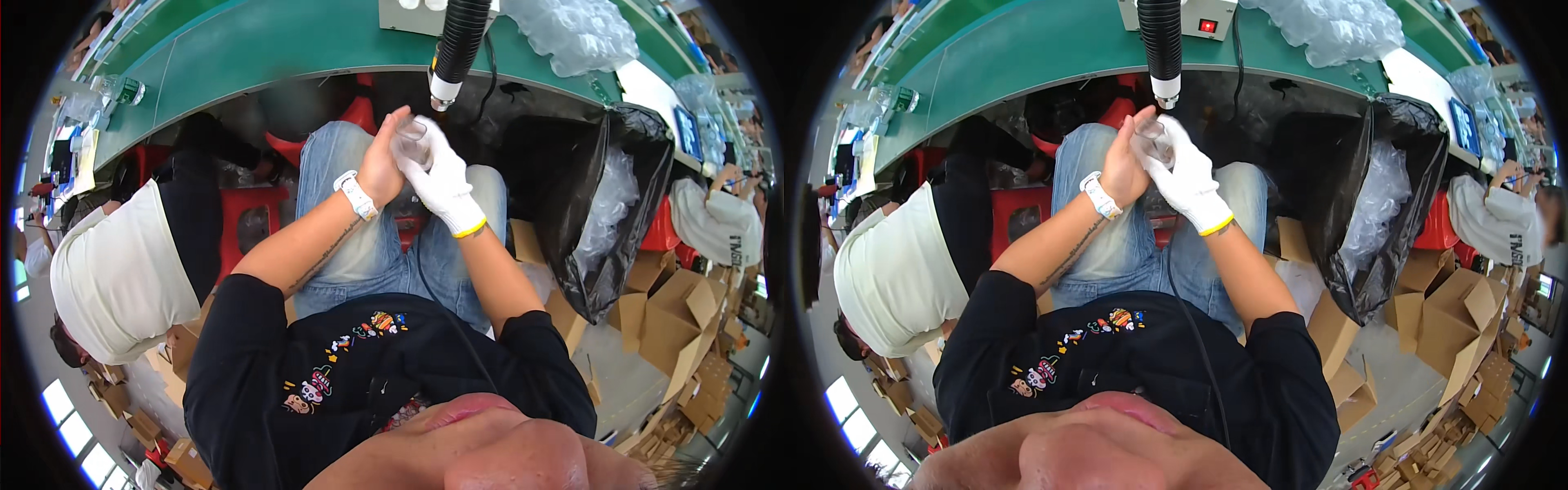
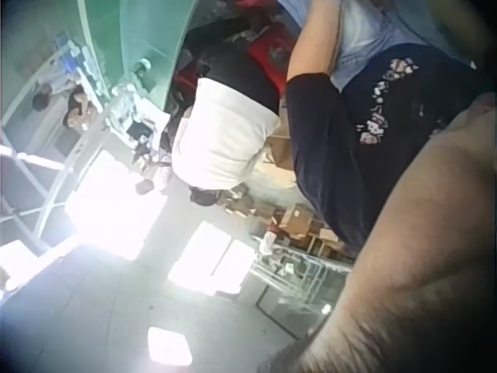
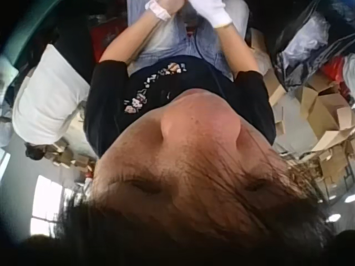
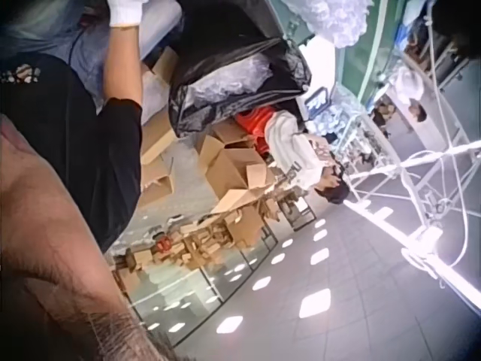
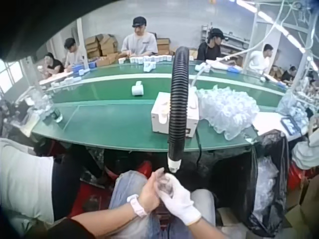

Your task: The worker is assembling electronic parts into plastic housings and applying a substance using a tube-fed dispenser.

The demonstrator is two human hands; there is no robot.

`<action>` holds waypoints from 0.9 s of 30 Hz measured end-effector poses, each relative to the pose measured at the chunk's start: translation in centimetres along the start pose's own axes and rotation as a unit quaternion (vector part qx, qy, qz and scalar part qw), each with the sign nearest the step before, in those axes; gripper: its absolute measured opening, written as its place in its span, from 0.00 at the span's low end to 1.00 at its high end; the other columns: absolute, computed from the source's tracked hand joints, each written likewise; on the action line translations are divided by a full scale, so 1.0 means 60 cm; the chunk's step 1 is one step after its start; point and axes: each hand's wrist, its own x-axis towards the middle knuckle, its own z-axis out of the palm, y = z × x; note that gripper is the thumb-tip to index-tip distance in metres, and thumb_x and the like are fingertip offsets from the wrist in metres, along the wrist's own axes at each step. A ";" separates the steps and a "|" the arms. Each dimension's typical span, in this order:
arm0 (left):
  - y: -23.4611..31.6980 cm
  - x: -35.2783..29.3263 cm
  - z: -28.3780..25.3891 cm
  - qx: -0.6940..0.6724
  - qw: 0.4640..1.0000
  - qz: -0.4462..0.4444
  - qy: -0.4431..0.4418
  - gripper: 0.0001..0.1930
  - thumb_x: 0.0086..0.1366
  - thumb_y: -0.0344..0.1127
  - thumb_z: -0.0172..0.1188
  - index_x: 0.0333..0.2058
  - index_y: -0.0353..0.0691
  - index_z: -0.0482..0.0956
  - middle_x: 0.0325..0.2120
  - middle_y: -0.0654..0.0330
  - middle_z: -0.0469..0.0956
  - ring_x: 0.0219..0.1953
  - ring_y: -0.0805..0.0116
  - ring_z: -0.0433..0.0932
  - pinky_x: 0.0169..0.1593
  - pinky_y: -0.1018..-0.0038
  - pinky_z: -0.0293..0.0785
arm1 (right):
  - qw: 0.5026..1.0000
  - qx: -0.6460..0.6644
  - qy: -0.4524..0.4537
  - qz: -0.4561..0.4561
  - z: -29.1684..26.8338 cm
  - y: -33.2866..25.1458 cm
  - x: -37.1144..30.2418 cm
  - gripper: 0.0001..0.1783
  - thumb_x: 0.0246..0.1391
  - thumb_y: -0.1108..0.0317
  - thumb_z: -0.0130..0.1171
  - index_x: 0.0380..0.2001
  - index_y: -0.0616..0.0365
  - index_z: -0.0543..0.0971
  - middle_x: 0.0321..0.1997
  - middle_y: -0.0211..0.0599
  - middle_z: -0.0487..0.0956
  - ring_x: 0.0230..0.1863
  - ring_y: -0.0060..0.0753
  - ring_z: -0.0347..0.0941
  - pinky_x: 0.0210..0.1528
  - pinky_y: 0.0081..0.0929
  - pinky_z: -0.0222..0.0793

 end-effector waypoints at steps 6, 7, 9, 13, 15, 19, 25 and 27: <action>-0.024 -0.005 -0.003 0.272 0.951 0.145 -0.006 0.21 0.78 0.48 0.55 0.61 0.44 0.71 0.56 0.59 0.79 0.61 0.60 0.75 0.66 0.61 0.69 | 0.994 -0.091 0.006 -0.063 -0.029 0.031 -0.019 0.30 0.56 0.65 0.69 0.61 0.57 0.74 0.46 0.46 0.85 0.42 0.44 0.85 0.48 0.34 0.80; -0.021 -0.004 0.005 0.299 0.943 0.146 -0.004 0.19 0.78 0.47 0.57 0.60 0.44 0.71 0.55 0.60 0.79 0.61 0.62 0.75 0.66 0.63 0.68 | 0.996 -0.084 -0.015 -0.040 -0.043 0.014 -0.022 0.28 0.56 0.66 0.69 0.59 0.58 0.76 0.44 0.45 0.86 0.41 0.42 0.85 0.46 0.34 0.80; -0.014 0.002 0.016 0.209 0.973 0.099 0.015 0.18 0.77 0.46 0.57 0.58 0.45 0.72 0.55 0.59 0.79 0.61 0.62 0.75 0.64 0.63 0.70 | 0.996 -0.081 -0.033 -0.012 -0.064 0.016 -0.034 0.26 0.56 0.67 0.69 0.57 0.59 0.78 0.42 0.43 0.87 0.39 0.40 0.86 0.45 0.34 0.81; 0.002 0.008 0.030 0.082 0.995 0.019 0.055 0.17 0.75 0.44 0.62 0.56 0.45 0.72 0.53 0.59 0.80 0.56 0.66 0.77 0.58 0.67 0.73 | 0.990 0.119 -0.059 0.041 -0.177 0.048 -0.050 0.15 0.54 0.71 0.69 0.45 0.62 0.83 0.38 0.39 0.87 0.33 0.33 0.84 0.40 0.30 0.80; 0.010 0.002 0.013 0.239 0.968 0.033 0.061 0.20 0.71 0.41 0.67 0.57 0.44 0.72 0.51 0.60 0.80 0.52 0.70 0.78 0.53 0.70 0.74 | 0.944 0.308 -0.114 -0.030 -0.302 0.078 -0.034 0.14 0.55 0.69 0.68 0.44 0.62 0.83 0.41 0.41 0.86 0.33 0.36 0.83 0.41 0.28 0.80; 0.009 0.003 0.034 0.383 0.923 0.029 -0.013 0.22 0.66 0.34 0.72 0.54 0.40 0.74 0.49 0.60 0.80 0.49 0.70 0.79 0.51 0.71 0.76 | 0.929 -0.035 0.315 0.191 -0.532 0.232 -0.032 0.29 0.66 0.47 0.51 0.56 0.61 0.79 0.58 0.51 0.80 0.54 0.51 0.78 0.61 0.39 0.72; 0.005 0.017 0.010 0.410 0.901 0.139 0.033 0.20 0.64 0.28 0.72 0.52 0.40 0.74 0.50 0.60 0.79 0.45 0.73 0.78 0.53 0.73 0.76 | 0.754 -0.437 0.260 0.416 -0.560 0.335 -0.180 0.40 0.65 0.35 0.50 0.61 0.61 0.77 0.64 0.55 0.78 0.62 0.61 0.76 0.64 0.49 0.70; 0.017 0.002 0.013 0.386 0.890 0.240 0.048 0.22 0.61 0.25 0.73 0.51 0.40 0.74 0.51 0.59 0.78 0.45 0.73 0.78 0.54 0.73 0.76 | 0.752 -0.452 0.437 0.197 -0.477 0.316 -0.198 0.28 0.69 0.49 0.53 0.57 0.63 0.79 0.58 0.51 0.81 0.57 0.53 0.79 0.59 0.42 0.74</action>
